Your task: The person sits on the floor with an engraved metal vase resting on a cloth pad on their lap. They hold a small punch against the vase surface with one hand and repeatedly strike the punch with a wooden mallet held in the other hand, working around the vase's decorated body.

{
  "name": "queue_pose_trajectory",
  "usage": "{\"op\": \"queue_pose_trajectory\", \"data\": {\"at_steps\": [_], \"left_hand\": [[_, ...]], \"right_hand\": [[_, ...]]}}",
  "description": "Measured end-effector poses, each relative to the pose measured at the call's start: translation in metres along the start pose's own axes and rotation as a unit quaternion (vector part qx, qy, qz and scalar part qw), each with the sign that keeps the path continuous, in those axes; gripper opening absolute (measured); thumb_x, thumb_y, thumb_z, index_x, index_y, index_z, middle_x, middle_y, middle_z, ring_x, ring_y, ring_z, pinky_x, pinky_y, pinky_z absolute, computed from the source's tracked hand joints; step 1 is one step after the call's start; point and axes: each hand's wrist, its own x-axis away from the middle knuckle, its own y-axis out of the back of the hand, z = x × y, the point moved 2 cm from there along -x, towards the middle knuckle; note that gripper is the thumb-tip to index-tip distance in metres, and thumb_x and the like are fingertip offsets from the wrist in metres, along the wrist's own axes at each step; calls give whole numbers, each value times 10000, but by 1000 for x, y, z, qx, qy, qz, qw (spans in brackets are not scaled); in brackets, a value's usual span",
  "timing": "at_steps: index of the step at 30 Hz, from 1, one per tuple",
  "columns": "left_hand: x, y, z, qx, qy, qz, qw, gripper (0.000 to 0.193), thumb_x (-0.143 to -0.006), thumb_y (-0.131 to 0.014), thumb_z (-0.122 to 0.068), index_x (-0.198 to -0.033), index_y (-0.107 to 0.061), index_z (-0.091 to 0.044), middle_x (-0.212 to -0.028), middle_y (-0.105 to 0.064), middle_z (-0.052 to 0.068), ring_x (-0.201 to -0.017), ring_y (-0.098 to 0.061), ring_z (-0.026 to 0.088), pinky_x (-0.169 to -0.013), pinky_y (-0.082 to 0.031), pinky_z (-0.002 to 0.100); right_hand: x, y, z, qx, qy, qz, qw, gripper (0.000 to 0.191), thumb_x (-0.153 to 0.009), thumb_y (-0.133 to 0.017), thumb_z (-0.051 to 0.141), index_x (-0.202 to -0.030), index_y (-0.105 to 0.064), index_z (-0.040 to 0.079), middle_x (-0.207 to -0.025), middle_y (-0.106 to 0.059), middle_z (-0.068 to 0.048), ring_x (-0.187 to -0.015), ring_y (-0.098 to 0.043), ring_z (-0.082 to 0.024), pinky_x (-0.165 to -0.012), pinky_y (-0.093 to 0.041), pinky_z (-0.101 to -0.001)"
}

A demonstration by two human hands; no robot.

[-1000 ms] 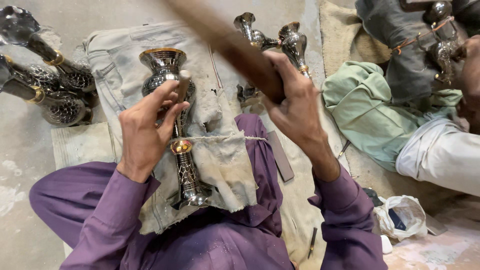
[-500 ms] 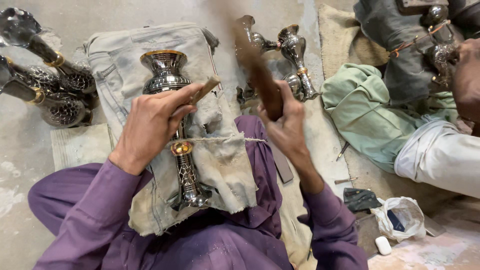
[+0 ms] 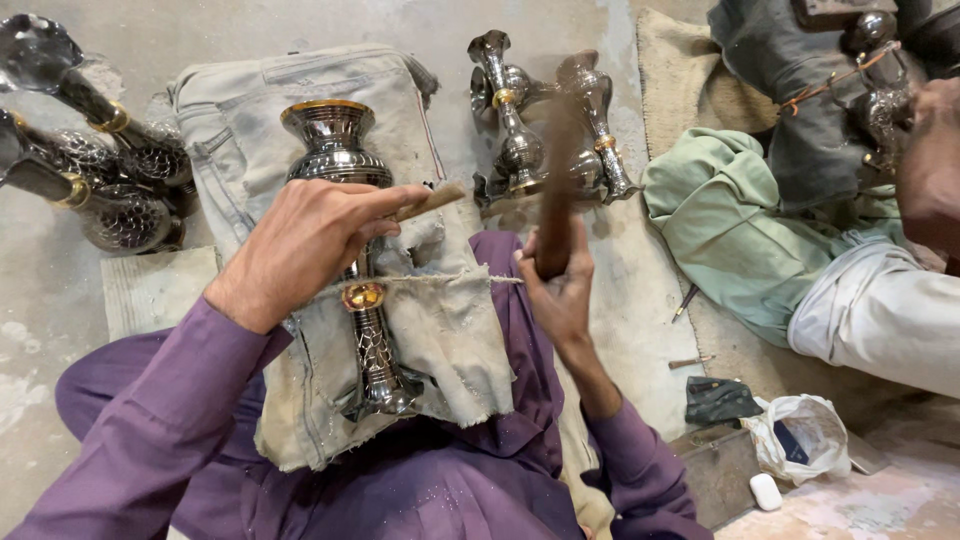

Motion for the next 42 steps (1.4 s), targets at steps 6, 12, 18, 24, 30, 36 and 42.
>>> {"op": "queue_pose_trajectory", "data": {"at_steps": [6, 12, 18, 24, 30, 36, 42], "left_hand": [[-8, -4, 7, -4, -13, 40, 999, 397, -886, -694, -90, -1281, -704, -121, -962, -773, 131, -734, -729, 288, -648, -567, 443], [-1, -12, 19, -38, 3, 81, 996, 419, -939, -633, -95, -1334, -689, -225, -1060, -790, 60, -635, -719, 225, -559, -580, 387], [46, -16, 16, 94, 27, -152, 983, 356, -1011, -672, -145, -1366, -645, -142, -1132, -776, 107, -948, -771, 182, -776, -646, 307], [108, -74, -13, 493, 203, -317, 784, 501, -1013, -673, -151, -1453, -485, -3, -1139, -740, 182, -1007, -769, 240, -894, -673, 348], [126, -119, -37, 512, 326, -376, 700, 573, -938, -700, -45, -1430, -412, 4, -1112, -706, 179, -956, -744, 226, -780, -621, 333], [127, -127, -27, 474, 264, -430, 722, 545, -969, -698, -14, -1441, -430, 25, -1103, -723, 187, -974, -745, 220, -834, -623, 319], [127, -117, -16, 453, 262, -434, 733, 541, -970, -692, -5, -1442, -433, 45, -1088, -741, 178, -953, -756, 225, -812, -640, 314]], "right_hand": [[21, -4, -16, 156, -57, 8, 986, 310, -849, -697, -45, -1135, -600, 26, -728, -605, -44, -616, -605, -124, -558, -484, -294], [38, -8, -21, 210, -142, 51, 966, 315, -841, -689, -16, -1145, -609, 6, -770, -638, -63, -661, -630, -166, -625, -502, -354], [53, -1, 6, 24, -69, 67, 995, 244, -927, -755, 18, -1120, -606, 10, -879, -663, -65, -819, -637, -141, -761, -550, -324], [77, -17, 54, -50, -99, 293, 950, 344, -814, -874, 93, -1079, -668, 19, -853, -732, -82, -730, -691, -189, -648, -565, -331], [86, -45, 73, 110, 7, 299, 948, 440, -733, -846, 78, -1135, -677, 22, -972, -728, -164, -873, -737, -346, -721, -579, -386], [95, -51, 79, 138, 116, 251, 951, 478, -660, -742, 2, -1130, -659, 34, -1020, -734, -141, -924, -736, -327, -803, -586, -394], [88, -44, 87, 132, 101, 277, 946, 440, -689, -772, 15, -1119, -688, 55, -977, -739, -120, -868, -736, -304, -762, -587, -386]]}}
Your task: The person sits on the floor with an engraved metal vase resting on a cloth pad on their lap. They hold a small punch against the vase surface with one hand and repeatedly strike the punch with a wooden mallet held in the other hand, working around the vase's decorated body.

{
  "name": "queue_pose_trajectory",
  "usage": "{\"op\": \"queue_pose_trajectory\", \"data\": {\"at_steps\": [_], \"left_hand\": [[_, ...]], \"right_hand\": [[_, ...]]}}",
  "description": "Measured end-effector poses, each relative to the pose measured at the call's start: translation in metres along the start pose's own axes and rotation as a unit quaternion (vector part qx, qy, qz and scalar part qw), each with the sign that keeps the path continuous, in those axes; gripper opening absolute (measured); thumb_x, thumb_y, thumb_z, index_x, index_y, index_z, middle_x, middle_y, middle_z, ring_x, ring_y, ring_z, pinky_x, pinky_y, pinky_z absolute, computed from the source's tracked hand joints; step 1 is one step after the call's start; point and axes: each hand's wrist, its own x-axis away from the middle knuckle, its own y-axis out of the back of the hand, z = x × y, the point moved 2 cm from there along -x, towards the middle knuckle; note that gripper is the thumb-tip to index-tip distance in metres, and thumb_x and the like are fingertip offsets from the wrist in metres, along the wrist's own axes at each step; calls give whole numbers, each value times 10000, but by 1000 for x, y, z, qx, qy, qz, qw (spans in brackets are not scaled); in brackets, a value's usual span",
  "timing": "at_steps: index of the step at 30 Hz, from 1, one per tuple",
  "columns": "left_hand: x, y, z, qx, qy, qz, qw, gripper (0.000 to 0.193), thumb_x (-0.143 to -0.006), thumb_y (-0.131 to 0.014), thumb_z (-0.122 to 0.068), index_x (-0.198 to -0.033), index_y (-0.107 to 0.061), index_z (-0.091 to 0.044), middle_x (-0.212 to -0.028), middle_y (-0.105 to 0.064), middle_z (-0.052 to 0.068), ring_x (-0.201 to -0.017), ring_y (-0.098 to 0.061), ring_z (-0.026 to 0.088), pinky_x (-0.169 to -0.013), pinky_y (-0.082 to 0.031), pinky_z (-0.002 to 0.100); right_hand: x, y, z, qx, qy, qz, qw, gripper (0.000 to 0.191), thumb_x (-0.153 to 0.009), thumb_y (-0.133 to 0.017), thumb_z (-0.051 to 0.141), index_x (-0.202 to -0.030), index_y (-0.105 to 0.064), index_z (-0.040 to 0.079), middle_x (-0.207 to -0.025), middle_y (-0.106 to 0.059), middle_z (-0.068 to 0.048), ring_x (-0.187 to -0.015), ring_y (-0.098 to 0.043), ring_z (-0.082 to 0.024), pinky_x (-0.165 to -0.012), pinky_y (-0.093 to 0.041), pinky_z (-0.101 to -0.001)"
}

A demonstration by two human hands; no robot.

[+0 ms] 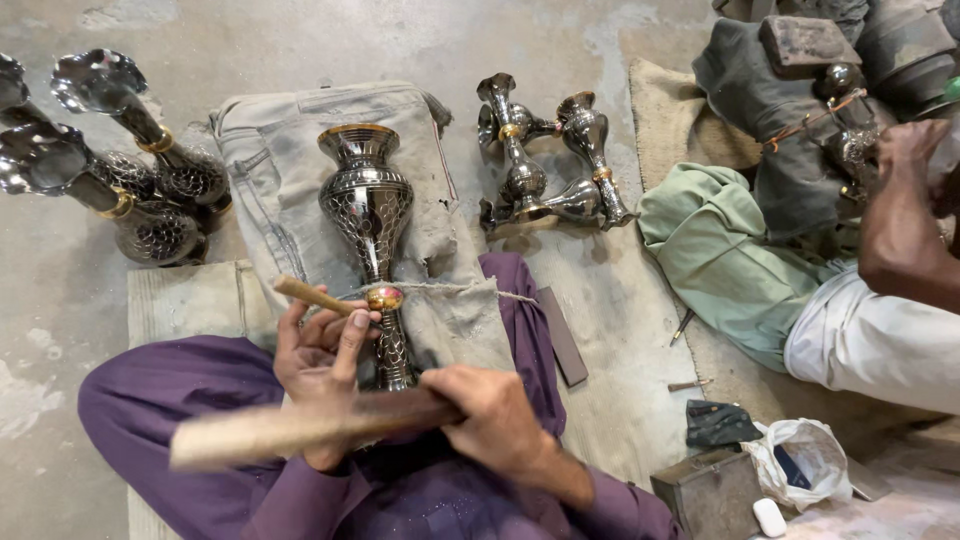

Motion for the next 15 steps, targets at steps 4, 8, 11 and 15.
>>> {"op": "queue_pose_trajectory", "data": {"at_steps": [4, 8, 11, 15], "left_hand": [[-33, 13, -26, -163, -34, 59, 984, 550, -922, -680, 58, -1429, -467, 37, -1053, -741, 187, -906, -768, 237, -813, -668, 330], [-80, 7, -47, -96, -39, 154, 983, 471, -1010, -701, -37, -1412, -463, 21, -1118, -745, 187, -990, -774, 237, -858, -687, 351], [-109, -6, -61, -126, -107, 200, 966, 461, -1006, -728, -39, -1408, -504, -19, -1145, -739, 180, -1017, -771, 225, -850, -687, 338], [-127, -25, -69, -256, -166, 272, 913, 463, -949, -773, -72, -1373, -588, -80, -1051, -790, 128, -929, -791, 188, -712, -650, 296]], "right_hand": [[-7, 24, -24, -184, -38, 10, 982, 402, -761, -872, 71, -1100, -661, 27, -980, -698, -78, -869, -702, -177, -745, -592, -343], [-5, 33, -54, -258, -18, -122, 958, 301, -842, -807, 22, -1067, -611, 48, -1063, -631, -65, -911, -639, -126, -738, -590, -297], [-5, 17, -76, -309, -56, -194, 929, 312, -907, -759, 12, -1076, -506, 84, -1091, -587, -46, -930, -626, -97, -719, -612, -269], [-12, -6, -97, -344, -80, -94, 931, 283, -953, -729, -54, -1050, -489, 60, -1022, -612, -68, -891, -631, -111, -720, -574, -277]]}}
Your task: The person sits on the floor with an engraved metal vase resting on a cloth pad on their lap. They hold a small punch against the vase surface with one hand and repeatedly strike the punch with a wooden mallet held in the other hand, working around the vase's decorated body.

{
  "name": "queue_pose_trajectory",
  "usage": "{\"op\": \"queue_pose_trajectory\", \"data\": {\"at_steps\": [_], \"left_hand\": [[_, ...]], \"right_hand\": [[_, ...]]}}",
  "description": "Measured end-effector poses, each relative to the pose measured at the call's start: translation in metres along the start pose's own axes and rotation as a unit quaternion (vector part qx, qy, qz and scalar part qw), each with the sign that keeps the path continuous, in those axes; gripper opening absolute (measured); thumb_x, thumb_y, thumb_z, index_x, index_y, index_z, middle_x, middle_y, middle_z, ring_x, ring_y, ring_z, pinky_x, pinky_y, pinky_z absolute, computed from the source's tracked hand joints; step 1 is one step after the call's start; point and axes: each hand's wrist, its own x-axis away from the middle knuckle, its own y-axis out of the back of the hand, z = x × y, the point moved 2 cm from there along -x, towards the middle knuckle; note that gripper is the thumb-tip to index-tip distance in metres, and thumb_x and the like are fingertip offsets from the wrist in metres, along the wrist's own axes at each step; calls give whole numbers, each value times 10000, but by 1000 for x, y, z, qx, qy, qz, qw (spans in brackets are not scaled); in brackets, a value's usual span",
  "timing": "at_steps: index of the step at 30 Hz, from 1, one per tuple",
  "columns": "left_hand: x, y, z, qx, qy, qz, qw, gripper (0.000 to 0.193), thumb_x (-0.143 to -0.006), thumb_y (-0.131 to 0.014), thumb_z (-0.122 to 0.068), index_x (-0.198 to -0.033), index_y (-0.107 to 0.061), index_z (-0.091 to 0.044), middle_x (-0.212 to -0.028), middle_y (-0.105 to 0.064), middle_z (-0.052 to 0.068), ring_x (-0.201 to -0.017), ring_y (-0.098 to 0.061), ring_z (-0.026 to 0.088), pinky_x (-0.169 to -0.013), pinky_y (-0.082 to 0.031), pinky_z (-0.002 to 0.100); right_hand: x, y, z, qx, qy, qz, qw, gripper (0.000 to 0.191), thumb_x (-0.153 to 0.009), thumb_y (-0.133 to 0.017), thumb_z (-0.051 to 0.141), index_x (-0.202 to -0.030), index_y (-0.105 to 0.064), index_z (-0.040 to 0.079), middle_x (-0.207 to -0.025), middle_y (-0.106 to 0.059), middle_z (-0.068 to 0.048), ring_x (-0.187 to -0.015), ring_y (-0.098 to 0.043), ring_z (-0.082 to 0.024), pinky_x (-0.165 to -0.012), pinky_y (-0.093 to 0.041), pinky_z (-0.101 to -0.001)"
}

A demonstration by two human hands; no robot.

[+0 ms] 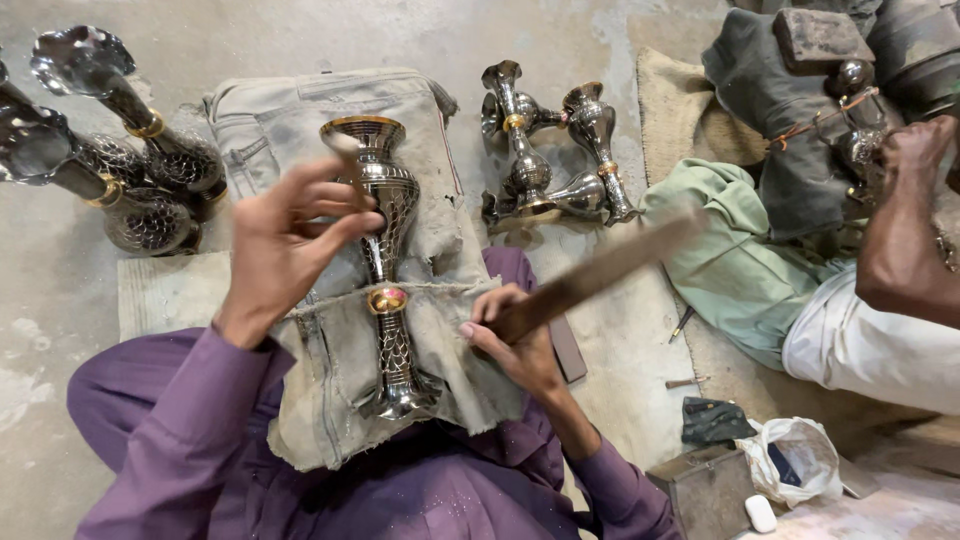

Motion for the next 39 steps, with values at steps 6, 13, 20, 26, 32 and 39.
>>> {"op": "queue_pose_trajectory", "data": {"at_steps": [6, 13, 20, 26, 32, 39], "left_hand": [[-19, -8, -7, -114, -166, 108, 973, 409, -960, -728, -188, -1362, -658, -160, -1126, -778, 71, -893, -784, 184, -757, -648, 324], [-29, -17, -14, -194, -144, 202, 949, 398, -938, -664, -220, -1335, -692, -241, -1026, -794, 23, -712, -746, 185, -659, -625, 353], [-34, -15, -19, -194, -163, 214, 943, 409, -934, -671, -207, -1343, -679, -194, -1007, -783, 22, -752, -741, 197, -678, -613, 370], [-33, -18, -14, -174, -137, 228, 948, 420, -926, -655, -152, -1341, -682, -214, -1049, -793, 19, -728, -758, 185, -693, -623, 329], [-19, -12, -15, -189, -180, 131, 957, 388, -965, -697, -235, -1346, -675, -165, -1108, -775, 73, -863, -761, 243, -736, -616, 367], [-8, -16, -12, -152, -131, 72, 977, 380, -964, -728, -194, -1335, -686, -127, -1071, -785, 85, -799, -754, 229, -680, -609, 376]], "right_hand": [[-4, 31, 6, 61, -98, -121, 986, 343, -910, -762, 39, -1180, -555, 1, -806, -602, -27, -645, -572, -115, -547, -479, -269], [-27, 56, 33, 423, 67, -59, 902, 669, -869, -737, 56, -1498, -509, 57, -1057, -728, -120, -855, -754, -210, -759, -624, -349], [-21, 65, 39, 475, 65, -119, 870, 740, -803, -772, 15, -1492, -521, 123, -990, -673, -92, -768, -701, -226, -677, -575, -369], [-20, 68, 55, 505, 139, -126, 842, 632, -871, -742, -18, -1443, -520, 134, -1048, -723, -95, -850, -715, -241, -728, -557, -364], [-34, 65, 82, 508, 121, -96, 848, 739, -808, -729, -43, -1480, -496, 159, -1147, -724, -155, -896, -742, -284, -798, -587, -395], [-63, 63, 108, 392, 111, -59, 911, 775, -896, -676, -35, -1581, -371, 161, -1229, -715, -128, -987, -767, -281, -903, -628, -376]]}}
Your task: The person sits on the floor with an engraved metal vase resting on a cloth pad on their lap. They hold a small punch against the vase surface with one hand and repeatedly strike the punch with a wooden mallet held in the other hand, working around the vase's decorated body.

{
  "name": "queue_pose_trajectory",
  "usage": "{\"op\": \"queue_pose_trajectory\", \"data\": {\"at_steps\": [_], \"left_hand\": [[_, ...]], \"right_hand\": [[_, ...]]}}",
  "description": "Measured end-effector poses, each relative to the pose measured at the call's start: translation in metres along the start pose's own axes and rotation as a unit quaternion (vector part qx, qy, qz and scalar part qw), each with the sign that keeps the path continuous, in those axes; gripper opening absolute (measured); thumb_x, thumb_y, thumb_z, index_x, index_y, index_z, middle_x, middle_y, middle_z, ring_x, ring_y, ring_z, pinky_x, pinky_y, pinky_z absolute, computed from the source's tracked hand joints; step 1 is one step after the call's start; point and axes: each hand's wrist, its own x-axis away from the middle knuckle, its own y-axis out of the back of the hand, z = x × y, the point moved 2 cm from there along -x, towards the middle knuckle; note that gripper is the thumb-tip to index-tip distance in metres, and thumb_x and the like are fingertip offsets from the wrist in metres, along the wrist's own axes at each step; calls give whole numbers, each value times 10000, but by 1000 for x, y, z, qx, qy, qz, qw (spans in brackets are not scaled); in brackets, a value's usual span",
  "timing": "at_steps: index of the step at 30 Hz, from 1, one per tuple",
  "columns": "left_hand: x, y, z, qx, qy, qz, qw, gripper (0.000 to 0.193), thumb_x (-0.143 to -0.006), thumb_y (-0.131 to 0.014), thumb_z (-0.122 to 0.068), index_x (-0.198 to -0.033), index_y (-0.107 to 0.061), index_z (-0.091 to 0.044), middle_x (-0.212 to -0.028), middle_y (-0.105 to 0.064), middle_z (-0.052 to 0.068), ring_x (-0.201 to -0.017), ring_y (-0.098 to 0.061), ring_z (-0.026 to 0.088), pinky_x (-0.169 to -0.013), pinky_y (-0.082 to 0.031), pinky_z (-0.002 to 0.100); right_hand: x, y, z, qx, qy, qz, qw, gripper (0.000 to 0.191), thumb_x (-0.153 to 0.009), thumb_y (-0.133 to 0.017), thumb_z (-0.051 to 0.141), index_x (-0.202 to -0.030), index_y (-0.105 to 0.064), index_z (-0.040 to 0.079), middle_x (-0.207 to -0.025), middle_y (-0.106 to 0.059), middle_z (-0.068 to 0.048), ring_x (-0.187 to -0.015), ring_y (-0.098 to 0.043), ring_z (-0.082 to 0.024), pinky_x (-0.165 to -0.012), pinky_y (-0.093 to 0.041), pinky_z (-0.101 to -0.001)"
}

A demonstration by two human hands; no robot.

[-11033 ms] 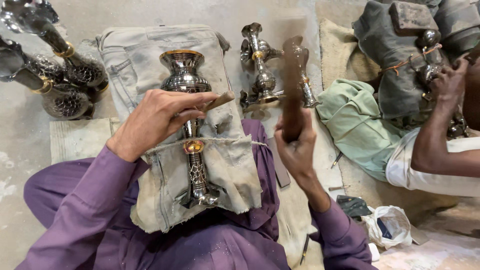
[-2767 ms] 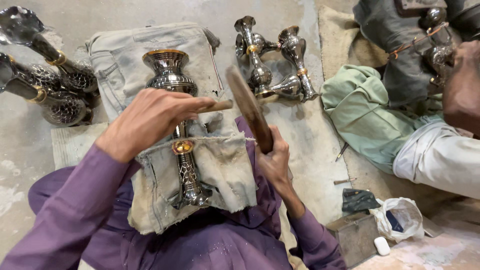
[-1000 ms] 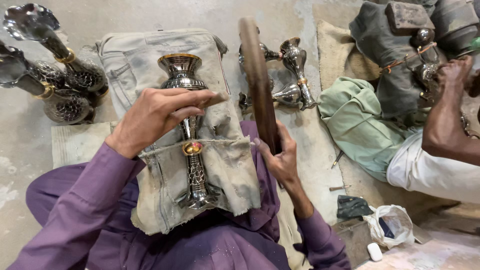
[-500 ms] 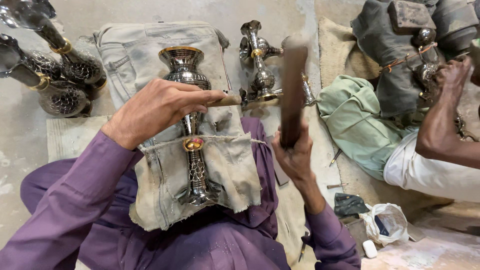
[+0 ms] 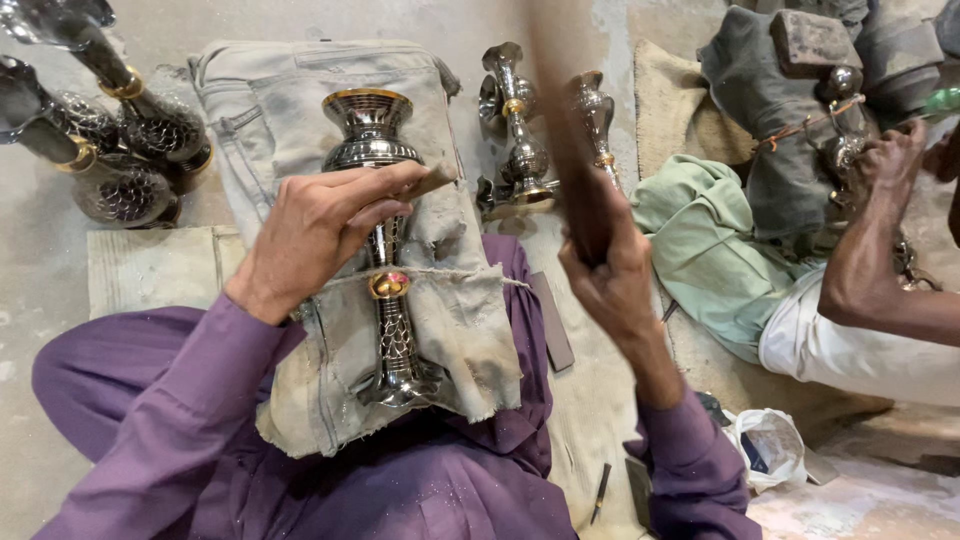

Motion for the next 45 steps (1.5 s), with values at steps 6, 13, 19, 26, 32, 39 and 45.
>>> {"op": "queue_pose_trajectory", "data": {"at_steps": [6, 13, 19, 26, 32, 39, 45], "left_hand": [[17, -6, -3, 89, 61, -100, 989, 391, -996, -713, -39, -1378, -634, -60, -1141, -757, 141, -1013, -778, 222, -836, -645, 338], [27, -22, -4, 150, 117, -188, 964, 402, -1001, -705, 48, -1380, -594, -30, -1146, -753, 161, -1056, -776, 208, -867, -666, 312], [31, -26, -9, 145, 147, -231, 951, 372, -1013, -744, 2, -1345, -581, -37, -1102, -771, 121, -1038, -781, 189, -808, -653, 287], [33, -28, -3, 126, 161, -235, 950, 384, -1006, -799, -38, -1329, -591, -56, -1079, -779, 111, -988, -785, 172, -759, -647, 270], [34, -34, 0, 111, 120, -246, 955, 422, -1014, -806, -39, -1352, -555, -58, -1054, -767, 107, -1007, -782, 175, -744, -643, 270], [37, -37, 1, 113, 119, -252, 954, 448, -1003, -814, -21, -1362, -546, -33, -1083, -748, 127, -1017, -766, 175, -775, -653, 286], [37, -37, 1, 101, 112, -254, 955, 432, -1013, -822, -20, -1346, -548, -41, -1095, -743, 121, -1022, -767, 180, -785, -654, 285]], "right_hand": [[-28, 18, 36, 111, 128, -32, 985, 730, -890, -704, -12, -1538, -408, 149, -1343, -657, -192, -1087, -718, -350, -918, -580, -411], [-67, 26, 50, 303, 68, 104, 945, 618, -973, -712, 119, -1535, -510, 280, -1052, -739, -67, -767, -691, -232, -670, -556, -396], [-76, 29, 64, 387, 190, 106, 896, 735, -943, -799, 161, -1585, -480, 323, -871, -689, 4, -644, -603, -147, -559, -490, -330], [-79, 38, 73, 361, 160, 115, 912, 822, -862, -728, 19, -1584, -479, 324, -979, -677, -36, -740, -653, -190, -616, -514, -352], [-80, 30, 44, 391, 146, 145, 897, 712, -863, -817, 250, -1527, -559, 274, -1026, -652, -49, -782, -614, -180, -580, -515, -297], [-73, 30, 44, 406, 200, 47, 891, 600, -980, -801, 232, -1527, -572, 323, -1136, -652, -8, -904, -603, -162, -637, -508, -274], [-87, 37, 77, 407, 259, 77, 873, 534, -965, -805, 200, -1453, -619, 309, -886, -692, 16, -691, -635, -151, -574, -469, -329]]}}
